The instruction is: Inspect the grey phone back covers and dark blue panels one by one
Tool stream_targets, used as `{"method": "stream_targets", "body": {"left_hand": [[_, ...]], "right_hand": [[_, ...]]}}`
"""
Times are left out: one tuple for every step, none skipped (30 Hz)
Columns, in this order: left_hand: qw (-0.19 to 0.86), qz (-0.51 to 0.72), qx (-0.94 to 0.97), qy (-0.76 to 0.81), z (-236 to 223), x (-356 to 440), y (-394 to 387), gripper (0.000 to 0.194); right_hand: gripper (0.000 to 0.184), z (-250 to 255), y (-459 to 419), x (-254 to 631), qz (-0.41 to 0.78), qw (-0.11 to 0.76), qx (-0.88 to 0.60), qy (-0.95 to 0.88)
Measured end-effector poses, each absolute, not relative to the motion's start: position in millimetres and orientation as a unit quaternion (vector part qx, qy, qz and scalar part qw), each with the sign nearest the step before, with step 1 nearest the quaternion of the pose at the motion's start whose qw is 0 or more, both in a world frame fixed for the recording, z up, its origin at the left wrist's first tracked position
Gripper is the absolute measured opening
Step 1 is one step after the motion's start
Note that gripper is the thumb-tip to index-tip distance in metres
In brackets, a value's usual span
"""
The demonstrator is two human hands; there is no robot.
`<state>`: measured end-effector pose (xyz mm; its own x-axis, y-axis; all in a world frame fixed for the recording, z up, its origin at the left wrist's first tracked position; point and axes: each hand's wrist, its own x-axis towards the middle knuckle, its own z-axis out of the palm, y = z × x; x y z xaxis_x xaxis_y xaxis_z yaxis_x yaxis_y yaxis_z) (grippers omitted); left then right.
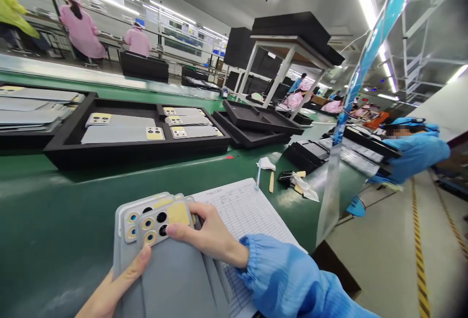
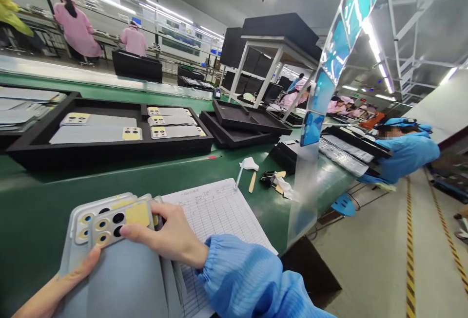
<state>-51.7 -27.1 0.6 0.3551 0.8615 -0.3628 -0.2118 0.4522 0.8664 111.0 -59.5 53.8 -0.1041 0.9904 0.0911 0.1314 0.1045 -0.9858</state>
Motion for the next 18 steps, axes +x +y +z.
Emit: {"method": "stream_targets", "body": {"left_hand": [[0.735,0.37,0.359,0.441,5.9,-51.3,-32.1,0.095],[0.749,0.357,0.332,0.449,12.6,-51.5,-37.7,0.095],[0.768,0.321,0.292,0.471,20.1,-52.1,-43.7,0.089],[0.789,0.287,0.252,0.482,27.5,-53.0,-49.5,0.082],[0.812,0.263,0.216,0.474,34.2,-53.9,-54.9,0.078],[0.829,0.259,0.199,0.455,39.5,-54.7,-59.4,0.077],[0.837,0.267,0.194,0.436,43.2,-55.5,-62.9,0.076],[0.846,0.276,0.194,0.414,45.1,-56.2,-65.3,0.076],[0.85,0.288,0.198,0.395,45.6,-57.0,-66.7,0.075],[0.851,0.297,0.203,0.382,45.0,-57.7,-67.3,0.073],[0.852,0.305,0.207,0.371,43.9,-58.5,-67.4,0.071],[0.852,0.312,0.211,0.363,42.5,-59.1,-67.2,0.068],[0.852,0.318,0.213,0.357,41.3,-59.5,-66.9,0.065],[0.853,0.321,0.215,0.352,40.5,-59.8,-66.8,0.062],[0.854,0.32,0.215,0.349,40.1,-59.7,-67.1,0.058],[0.855,0.315,0.215,0.351,40.1,-59.6,-67.6,0.054],[0.855,0.307,0.215,0.358,40.4,-59.3,-68.4,0.051],[0.853,0.295,0.215,0.373,40.9,-59.2,-69.3,0.049]], "right_hand": [[0.023,53.7,-59.5,111.0,0.459,0.462,-0.487,-0.582],[0.023,53.7,-59.4,111.2,0.456,0.461,-0.492,-0.582],[0.023,53.8,-59.2,111.4,0.451,0.459,-0.498,-0.581],[0.023,53.9,-58.8,111.8,0.449,0.459,-0.501,-0.58],[0.024,54.0,-58.2,112.5,0.451,0.46,-0.501,-0.578],[0.024,54.1,-57.5,113.4,0.453,0.461,-0.5,-0.577],[0.024,54.2,-56.6,114.5,0.454,0.462,-0.502,-0.574],[0.023,54.6,-55.9,115.8,0.452,0.461,-0.511,-0.567],[0.023,55.1,-55.2,117.3,0.455,0.463,-0.516,-0.559],[0.022,55.8,-54.8,119.1,0.462,0.465,-0.517,-0.551],[0.023,56.7,-54.4,121.1,0.469,0.469,-0.517,-0.542],[0.024,57.7,-54.1,123.3,0.473,0.478,-0.515,-0.532],[0.025,58.7,-53.7,125.8,0.473,0.489,-0.515,-0.522],[0.027,59.7,-53.1,128.4,0.472,0.501,-0.517,-0.509],[0.027,60.7,-52.2,131.1,0.468,0.515,-0.52,-0.496],[0.026,61.7,-50.9,133.8,0.459,0.531,-0.523,-0.483],[0.025,62.7,-49.3,136.3,0.447,0.549,-0.525,-0.473],[0.024,63.8,-47.6,138.6,0.433,0.566,-0.524,-0.467]]}}
